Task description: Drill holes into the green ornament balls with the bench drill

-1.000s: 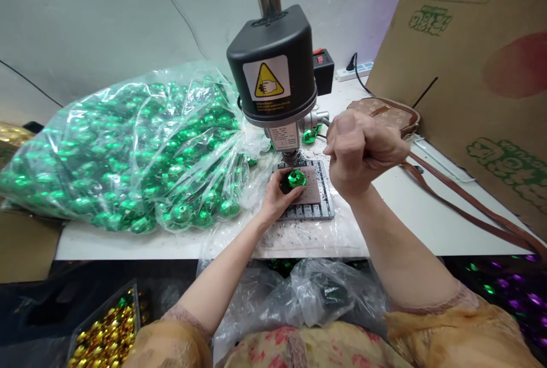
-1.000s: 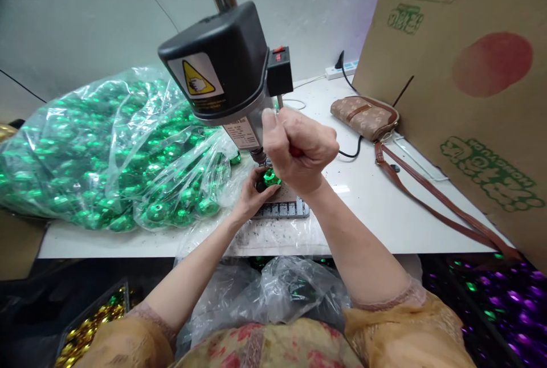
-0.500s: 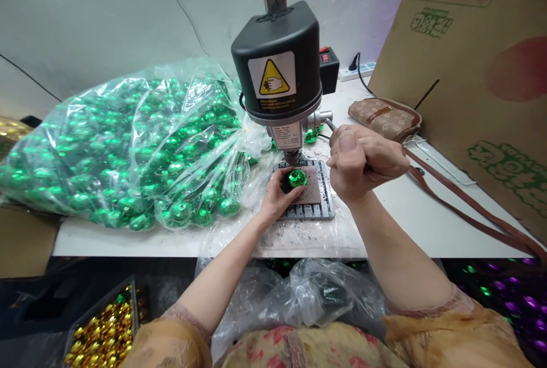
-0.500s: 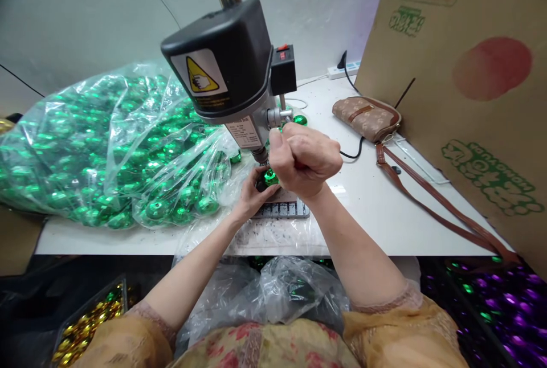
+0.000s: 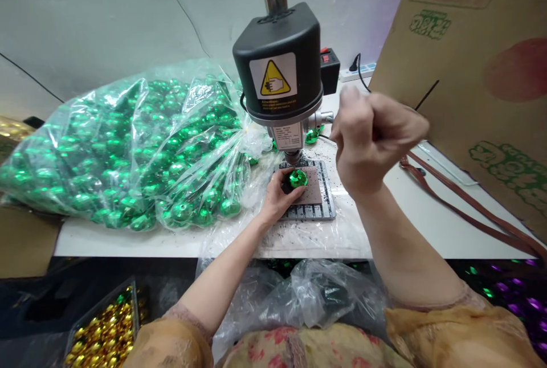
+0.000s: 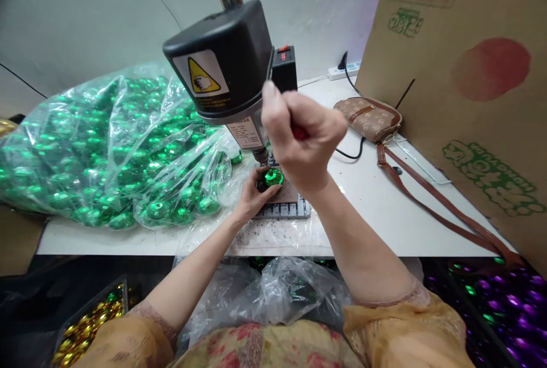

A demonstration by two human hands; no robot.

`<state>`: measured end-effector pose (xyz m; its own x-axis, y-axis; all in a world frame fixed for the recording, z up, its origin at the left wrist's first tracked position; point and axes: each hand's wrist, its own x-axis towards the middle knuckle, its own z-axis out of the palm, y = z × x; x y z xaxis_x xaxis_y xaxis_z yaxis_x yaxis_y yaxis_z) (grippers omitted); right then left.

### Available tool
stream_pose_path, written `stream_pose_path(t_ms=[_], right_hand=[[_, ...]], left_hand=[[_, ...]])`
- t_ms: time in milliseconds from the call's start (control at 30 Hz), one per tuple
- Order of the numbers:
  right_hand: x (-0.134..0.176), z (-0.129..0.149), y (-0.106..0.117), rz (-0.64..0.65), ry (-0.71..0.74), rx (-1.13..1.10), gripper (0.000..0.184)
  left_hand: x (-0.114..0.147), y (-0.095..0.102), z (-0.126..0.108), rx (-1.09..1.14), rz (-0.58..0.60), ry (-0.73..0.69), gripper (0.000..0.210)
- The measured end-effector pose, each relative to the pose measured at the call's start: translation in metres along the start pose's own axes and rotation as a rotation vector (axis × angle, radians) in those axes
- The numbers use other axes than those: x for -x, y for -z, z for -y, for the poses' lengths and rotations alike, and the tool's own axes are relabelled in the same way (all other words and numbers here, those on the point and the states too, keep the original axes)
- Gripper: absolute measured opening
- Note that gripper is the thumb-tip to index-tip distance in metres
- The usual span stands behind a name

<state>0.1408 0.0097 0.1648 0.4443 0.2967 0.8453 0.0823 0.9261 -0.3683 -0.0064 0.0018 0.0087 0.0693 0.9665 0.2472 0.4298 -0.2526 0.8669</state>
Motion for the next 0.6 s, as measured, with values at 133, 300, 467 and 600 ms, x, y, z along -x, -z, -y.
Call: stream_pose_path(t_ms=[133, 300, 467, 600], right_hand=[[-0.020, 0.011, -0.009, 0.025, -0.092, 0.061, 0.046], [-0.034, -0.004, -0.014, 0.054, -0.105, -0.010, 0.044], [-0.041, -0.010, -0.018, 0.065, -0.149, 0.099, 0.047], [-0.029, 0.001, -0.015, 0.026, -0.108, 0.134, 0.047]], left_hand=[[0.001, 0.000, 0.002, -0.005, -0.006, -0.018, 0.050], [0.003, -0.001, 0.002, -0.001, -0.035, -0.056, 0.047], [0.003, -0.002, 0.000, 0.005, -0.034, -0.055, 0.046], [0.002, -0.003, 0.001, 0.012, -0.035, -0.041, 0.049]])
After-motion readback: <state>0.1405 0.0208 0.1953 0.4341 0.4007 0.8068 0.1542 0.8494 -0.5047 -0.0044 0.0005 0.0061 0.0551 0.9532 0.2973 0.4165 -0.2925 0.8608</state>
